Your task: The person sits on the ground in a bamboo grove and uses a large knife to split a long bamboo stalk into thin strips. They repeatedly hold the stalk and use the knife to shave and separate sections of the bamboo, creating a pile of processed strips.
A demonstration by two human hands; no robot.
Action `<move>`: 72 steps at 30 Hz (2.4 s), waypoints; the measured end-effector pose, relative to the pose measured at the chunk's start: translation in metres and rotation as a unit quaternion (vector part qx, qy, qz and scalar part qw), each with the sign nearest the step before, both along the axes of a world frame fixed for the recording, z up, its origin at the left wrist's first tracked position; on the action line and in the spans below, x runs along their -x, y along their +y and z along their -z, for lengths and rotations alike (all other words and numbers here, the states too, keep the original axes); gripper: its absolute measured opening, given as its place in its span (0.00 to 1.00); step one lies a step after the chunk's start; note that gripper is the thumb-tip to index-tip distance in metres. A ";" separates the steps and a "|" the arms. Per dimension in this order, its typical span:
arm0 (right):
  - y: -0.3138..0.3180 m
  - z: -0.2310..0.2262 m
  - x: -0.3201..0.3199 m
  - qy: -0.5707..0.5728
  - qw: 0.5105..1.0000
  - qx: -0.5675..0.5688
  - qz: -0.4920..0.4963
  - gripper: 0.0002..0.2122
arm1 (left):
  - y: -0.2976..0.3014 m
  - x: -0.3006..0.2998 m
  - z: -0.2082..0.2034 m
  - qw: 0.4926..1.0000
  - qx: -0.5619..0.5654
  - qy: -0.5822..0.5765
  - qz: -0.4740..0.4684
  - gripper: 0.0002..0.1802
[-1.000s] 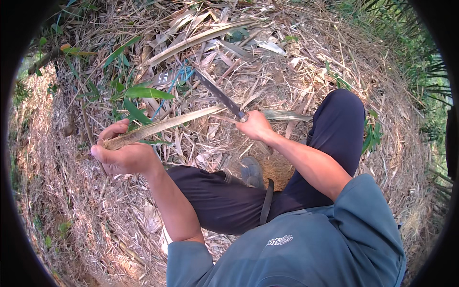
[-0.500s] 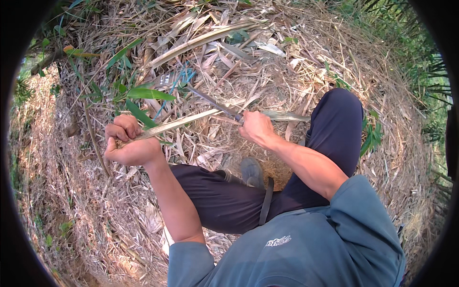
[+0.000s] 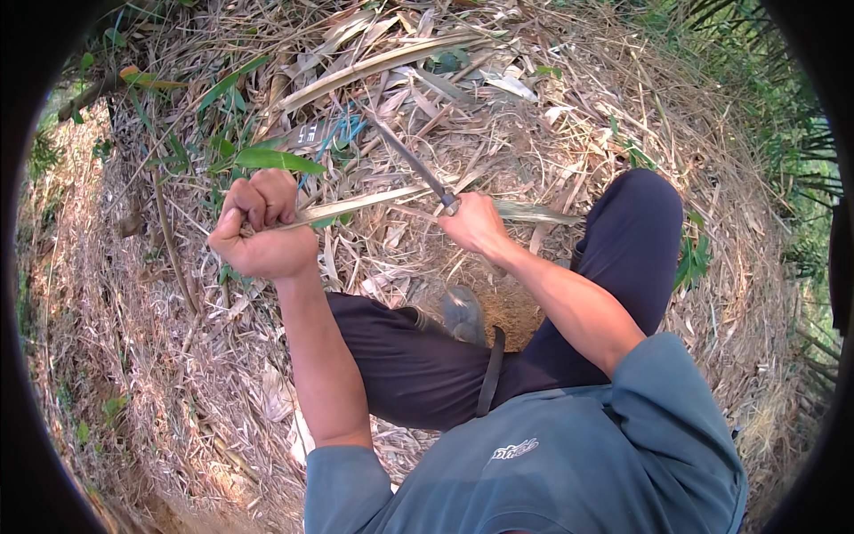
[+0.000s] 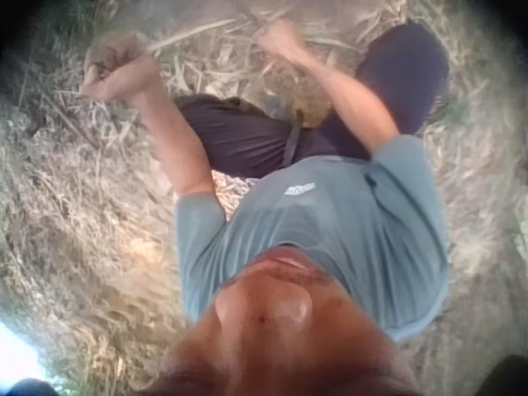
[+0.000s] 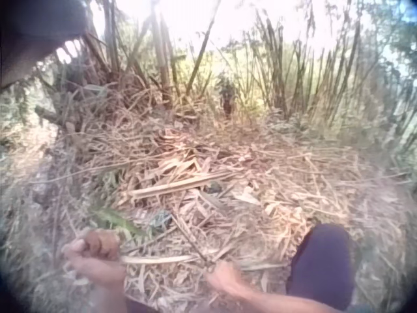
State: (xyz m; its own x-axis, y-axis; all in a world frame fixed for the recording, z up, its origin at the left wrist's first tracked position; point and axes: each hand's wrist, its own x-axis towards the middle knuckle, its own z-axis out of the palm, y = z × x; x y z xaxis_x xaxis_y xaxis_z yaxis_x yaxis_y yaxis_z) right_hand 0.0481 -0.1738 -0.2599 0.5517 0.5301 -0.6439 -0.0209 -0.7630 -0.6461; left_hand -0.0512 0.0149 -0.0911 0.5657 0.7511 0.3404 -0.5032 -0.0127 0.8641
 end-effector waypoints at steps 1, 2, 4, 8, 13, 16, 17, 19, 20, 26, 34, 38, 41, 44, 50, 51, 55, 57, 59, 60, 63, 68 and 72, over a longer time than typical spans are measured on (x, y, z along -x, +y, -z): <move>-0.003 -0.005 0.005 -0.052 0.998 -0.012 -0.032 0.14 | 0.001 -0.002 0.001 1.000 0.000 0.004 -0.002 0.17; -0.004 -0.008 0.009 -0.103 0.992 -0.024 -0.065 0.14 | 0.002 -0.004 0.002 1.000 -0.001 0.007 -0.004 0.17; -0.005 -0.002 0.009 -0.181 0.978 -0.005 -0.107 0.15 | 0.002 -0.007 0.000 1.000 0.004 0.019 -0.008 0.18; -0.008 0.037 -0.007 -0.058 0.997 0.037 -0.028 0.10 | 0.003 0.002 0.002 0.999 0.011 0.010 -0.048 0.18; 0.000 0.046 0.005 0.240 0.916 -0.180 0.268 0.07 | 0.029 0.043 -0.040 0.986 0.049 -0.080 -0.139 0.22; -0.012 0.066 -0.001 0.246 0.889 -0.181 0.341 0.05 | 0.048 0.069 -0.053 0.948 0.080 -0.028 -0.306 0.23; -0.018 0.077 -0.010 0.224 0.912 -0.136 0.317 0.05 | 0.054 0.079 -0.053 0.929 0.094 -0.010 -0.358 0.24; -0.032 0.102 -0.012 0.228 0.909 -0.079 0.340 0.07 | 0.069 0.097 -0.051 0.882 0.122 0.022 -0.456 0.25; -0.038 0.120 -0.011 0.235 0.899 -0.071 0.363 0.09 | 0.078 0.106 -0.049 0.859 0.150 0.023 -0.490 0.25; -0.037 0.122 0.013 -0.036 0.944 0.261 0.197 0.40 | 0.110 0.178 -0.017 0.731 0.262 0.044 -0.629 0.25; 0.021 0.007 -0.062 -0.542 0.811 -0.218 0.029 0.25 | 0.144 0.210 0.034 0.654 0.404 0.104 -0.631 0.26; 0.023 -0.043 -0.121 -0.441 0.807 -0.214 -0.329 0.24 | 0.181 0.238 0.075 0.672 0.432 0.058 -0.599 0.24; 0.023 -0.084 -0.135 -0.339 0.819 -0.081 -0.456 0.26 | 0.205 0.299 0.103 0.689 0.425 0.041 -0.585 0.24; -0.009 -0.081 -0.165 -0.344 0.847 -0.114 -0.390 0.27 | 0.175 0.219 0.083 0.770 0.391 0.146 -0.483 0.23; 0.000 -0.082 -0.173 -0.407 0.863 -0.093 -0.285 0.24 | 0.142 0.183 0.037 0.854 0.231 0.178 -0.432 0.12; 0.004 -0.084 -0.171 -0.423 0.857 -0.105 -0.276 0.24 | 0.143 0.185 0.035 0.853 0.214 0.179 -0.441 0.10; 0.007 -0.077 -0.179 -0.436 0.863 -0.024 -0.253 0.33 | 0.119 0.145 0.019 0.833 0.102 0.211 -0.501 0.14; 0.010 -0.070 -0.185 -0.432 0.870 -0.016 -0.239 0.33 | 0.109 0.131 0.010 0.825 0.071 0.220 -0.515 0.15; 0.011 -0.063 -0.189 -0.437 0.871 -0.010 -0.225 0.34 | 0.101 0.120 0.004 0.824 0.052 0.218 -0.520 0.15; 0.012 -0.059 -0.191 -0.445 0.869 -0.008 -0.215 0.34 | 0.098 0.114 0.002 0.826 0.052 0.213 -0.519 0.14; 0.009 -0.059 -0.192 -0.446 0.871 -0.021 -0.204 0.34 | 0.093 0.106 -0.001 0.827 0.058 0.194 -0.524 0.12; -0.002 -0.070 -0.211 -0.410 0.862 -0.118 -0.274 0.33 | 0.106 0.130 0.009 0.840 0.096 0.181 -0.503 0.10; -0.006 -0.096 -0.211 -0.430 0.855 -0.174 -0.233 0.32 | 0.131 0.165 0.032 0.701 -0.160 0.387 -0.577 0.24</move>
